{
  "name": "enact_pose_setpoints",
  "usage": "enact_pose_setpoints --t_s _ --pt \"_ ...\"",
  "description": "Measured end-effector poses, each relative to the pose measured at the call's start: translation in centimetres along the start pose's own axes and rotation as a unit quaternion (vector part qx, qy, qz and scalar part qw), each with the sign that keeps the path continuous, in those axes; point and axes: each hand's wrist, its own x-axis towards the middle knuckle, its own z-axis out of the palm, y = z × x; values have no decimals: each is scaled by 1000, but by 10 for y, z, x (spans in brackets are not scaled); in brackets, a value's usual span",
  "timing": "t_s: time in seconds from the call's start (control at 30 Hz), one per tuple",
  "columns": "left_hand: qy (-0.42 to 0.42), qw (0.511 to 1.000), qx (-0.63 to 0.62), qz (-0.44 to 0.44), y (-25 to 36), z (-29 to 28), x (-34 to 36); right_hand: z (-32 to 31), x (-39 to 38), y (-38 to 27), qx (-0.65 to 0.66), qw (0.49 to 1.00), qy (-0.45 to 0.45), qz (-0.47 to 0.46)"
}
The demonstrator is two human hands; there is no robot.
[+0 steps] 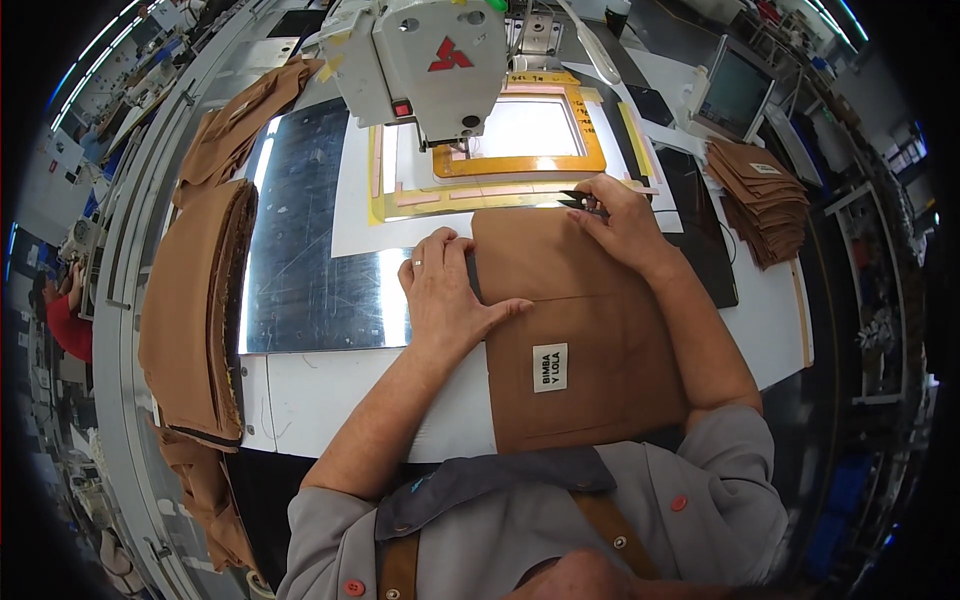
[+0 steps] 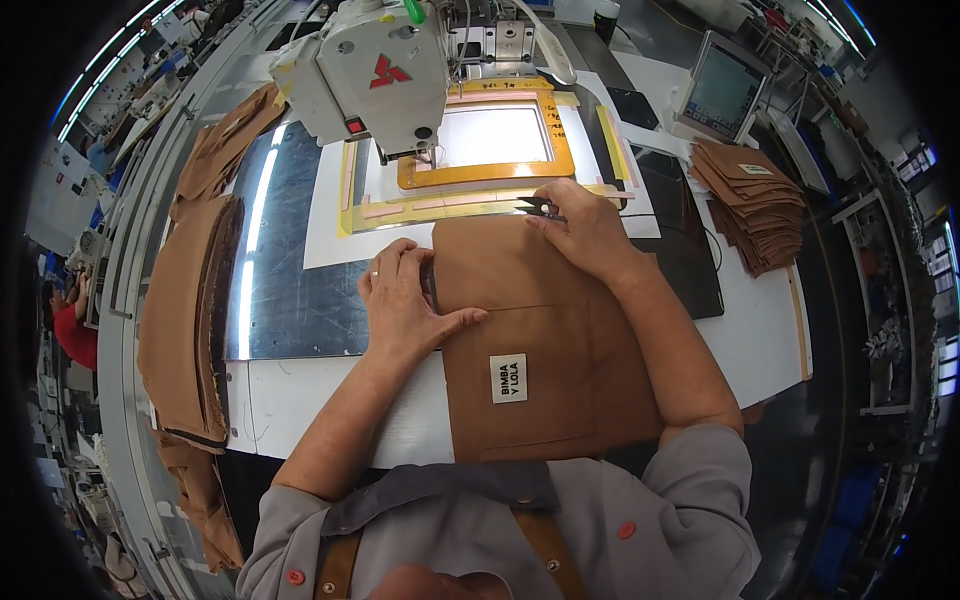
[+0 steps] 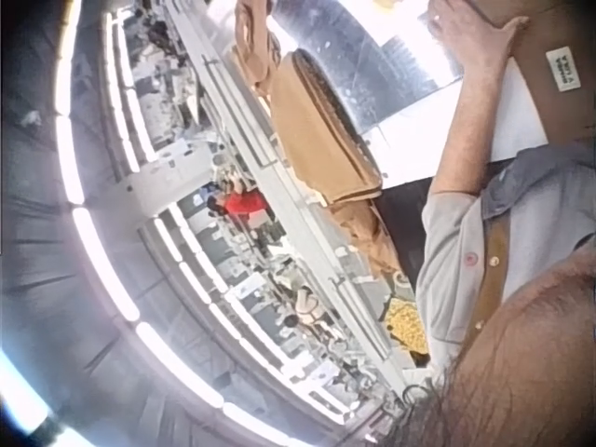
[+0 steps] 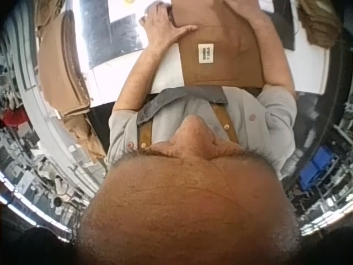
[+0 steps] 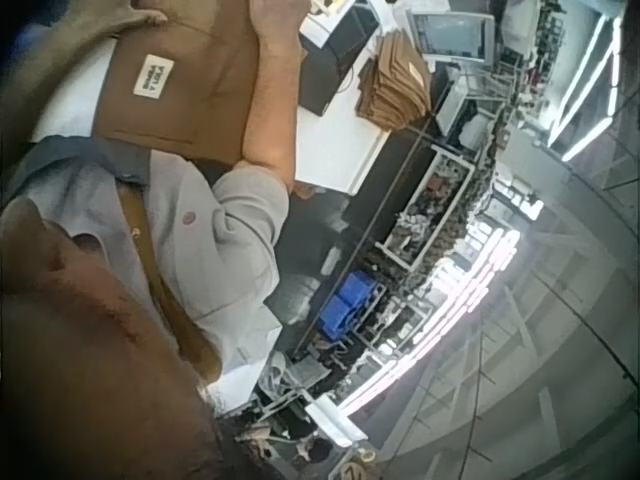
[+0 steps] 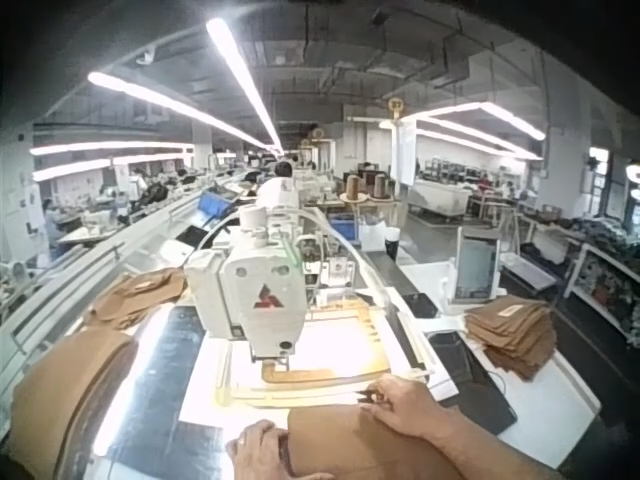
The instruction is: Using a programmable industrial sewing machine to attach pockets with brand labels to fabric garment panels.
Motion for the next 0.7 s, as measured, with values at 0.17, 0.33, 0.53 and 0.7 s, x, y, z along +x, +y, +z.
enact_pose_setpoints --t_s 0.17,0.33,0.53,0.7 --pt "-77 992 -47 91 3 18 -1 -3 7 -4 5 1000 21 2" --pt "-27 908 -56 413 7 12 -24 -17 15 2 24 998 51 36" --pt "21 833 75 548 4 5 -32 -1 -5 -33 -27 969 -99 -225" --pt "84 815 177 545 6 5 -41 5 -15 -52 -41 942 -100 -318"
